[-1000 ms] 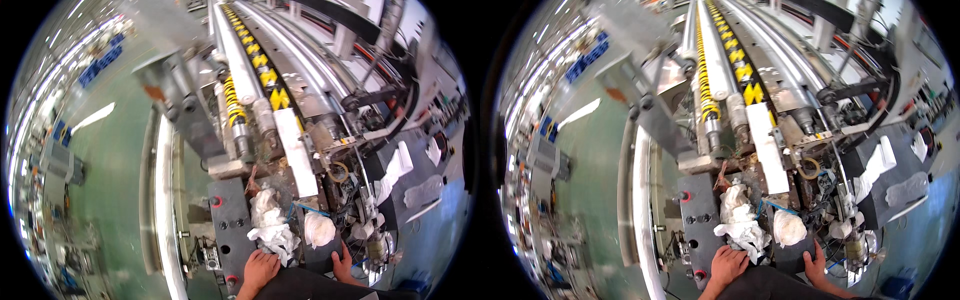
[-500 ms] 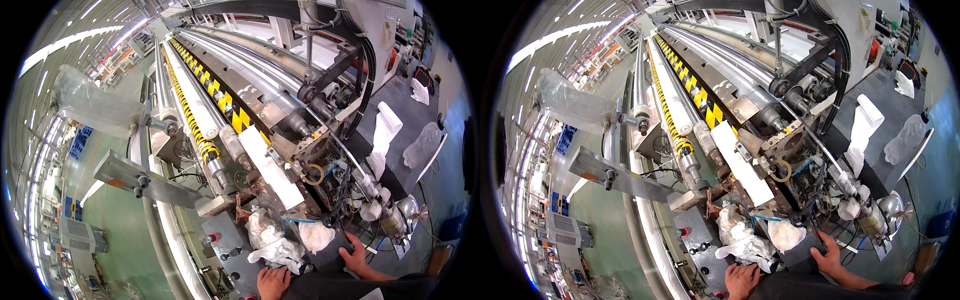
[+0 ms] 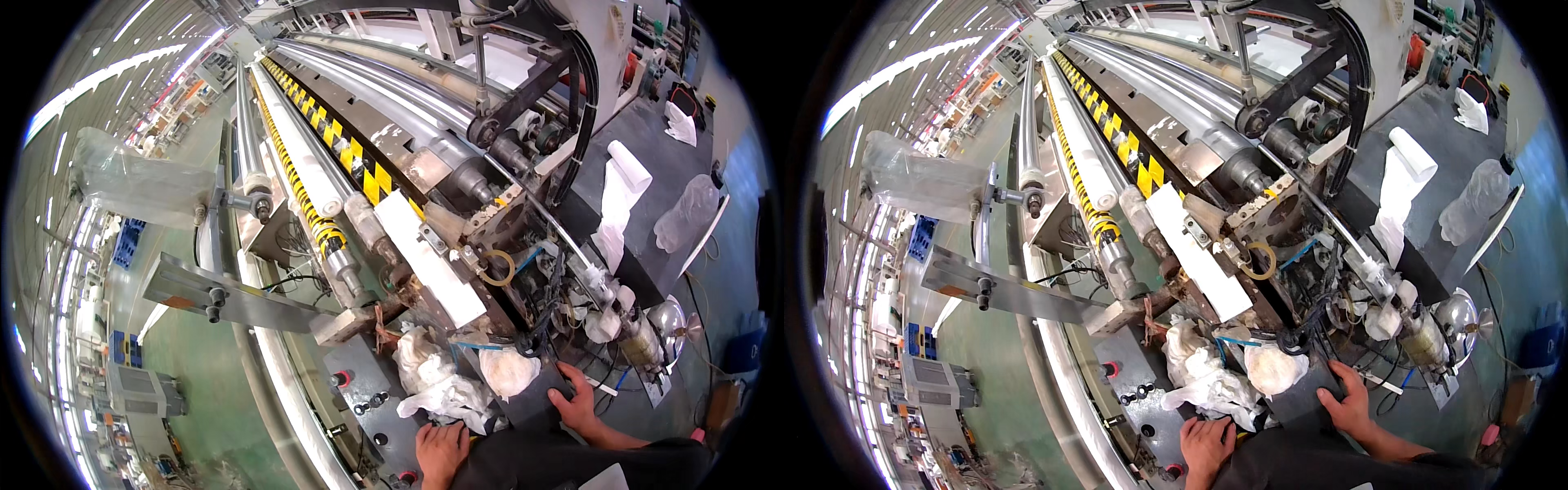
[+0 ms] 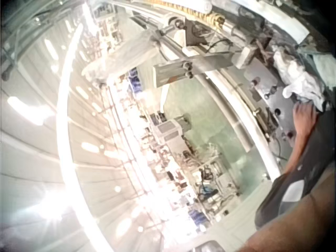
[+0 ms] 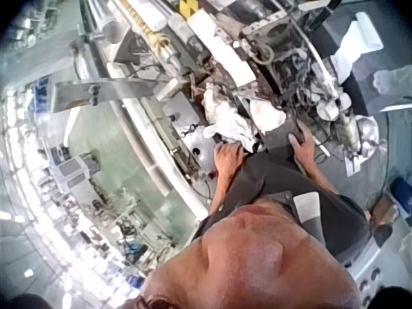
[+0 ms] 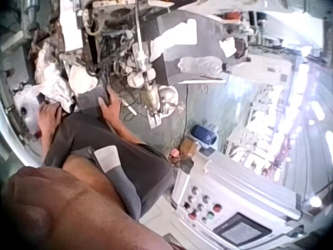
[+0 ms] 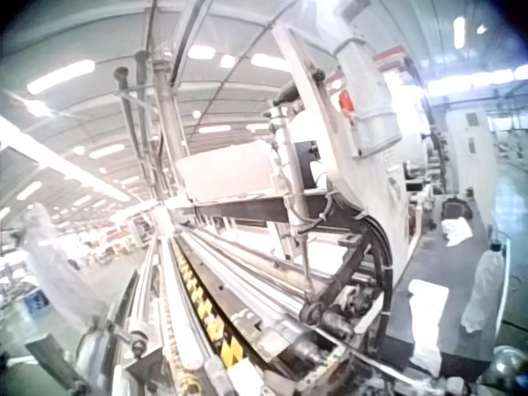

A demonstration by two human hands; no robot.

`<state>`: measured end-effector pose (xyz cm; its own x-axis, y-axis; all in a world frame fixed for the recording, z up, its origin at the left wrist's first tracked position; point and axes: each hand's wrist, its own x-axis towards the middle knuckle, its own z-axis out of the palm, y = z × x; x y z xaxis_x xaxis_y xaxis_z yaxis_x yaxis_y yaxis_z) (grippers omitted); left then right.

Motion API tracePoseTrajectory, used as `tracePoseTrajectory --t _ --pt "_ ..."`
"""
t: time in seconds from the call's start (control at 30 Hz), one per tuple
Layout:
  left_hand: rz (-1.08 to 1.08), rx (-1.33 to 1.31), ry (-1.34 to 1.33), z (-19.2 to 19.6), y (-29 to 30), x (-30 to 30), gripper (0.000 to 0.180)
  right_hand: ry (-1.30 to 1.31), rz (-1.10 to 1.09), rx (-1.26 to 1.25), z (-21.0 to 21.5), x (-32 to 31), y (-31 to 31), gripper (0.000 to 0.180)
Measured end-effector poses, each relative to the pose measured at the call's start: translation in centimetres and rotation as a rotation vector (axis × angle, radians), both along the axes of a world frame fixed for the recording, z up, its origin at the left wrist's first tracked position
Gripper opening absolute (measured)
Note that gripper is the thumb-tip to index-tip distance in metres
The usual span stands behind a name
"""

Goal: The person cleans industrial machinery with wipes and then holds up a circular metal glass-centered component for examination.

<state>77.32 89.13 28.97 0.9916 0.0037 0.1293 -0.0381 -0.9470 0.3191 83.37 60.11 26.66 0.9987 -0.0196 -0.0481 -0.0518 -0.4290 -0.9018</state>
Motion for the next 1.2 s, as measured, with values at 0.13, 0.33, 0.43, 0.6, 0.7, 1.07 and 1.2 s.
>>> tracePoseTrajectory --t 0.13,0.33,0.43,0.6,0.7,1.07,1.2 --pt "0.009 0.012 0.014 -0.34 0.05 -0.23 0.014 -0.008 0.001 0.008 0.03 0.07 -0.02 0.054" --pt "0.016 -0.013 -0.002 -0.32 -0.02 -0.10 0.012 -0.034 0.007 0.005 -0.29 0.15 -0.09 0.054" --pt "0.017 -0.011 0.009 -0.37 0.01 -0.18 0.012 -0.039 0.013 0.012 -0.21 0.13 -0.03 0.053" --pt "0.026 -0.015 0.014 -0.31 -0.05 -0.09 0.012 -0.027 0.006 0.039 -0.42 -0.04 -0.04 0.054" --pt "0.021 -0.019 0.020 -0.14 -0.03 -0.11 0.012 -0.047 0.007 0.044 -0.61 -0.06 -0.12 0.054" --pt "0.021 -0.044 0.031 -0.17 0.12 -0.04 0.013 -0.048 0.014 0.017 -0.23 -0.04 0.16 0.053" --pt "0.020 -0.022 0.055 -0.04 0.11 0.08 0.013 -0.036 0.020 -0.017 0.16 0.10 0.15 0.053"
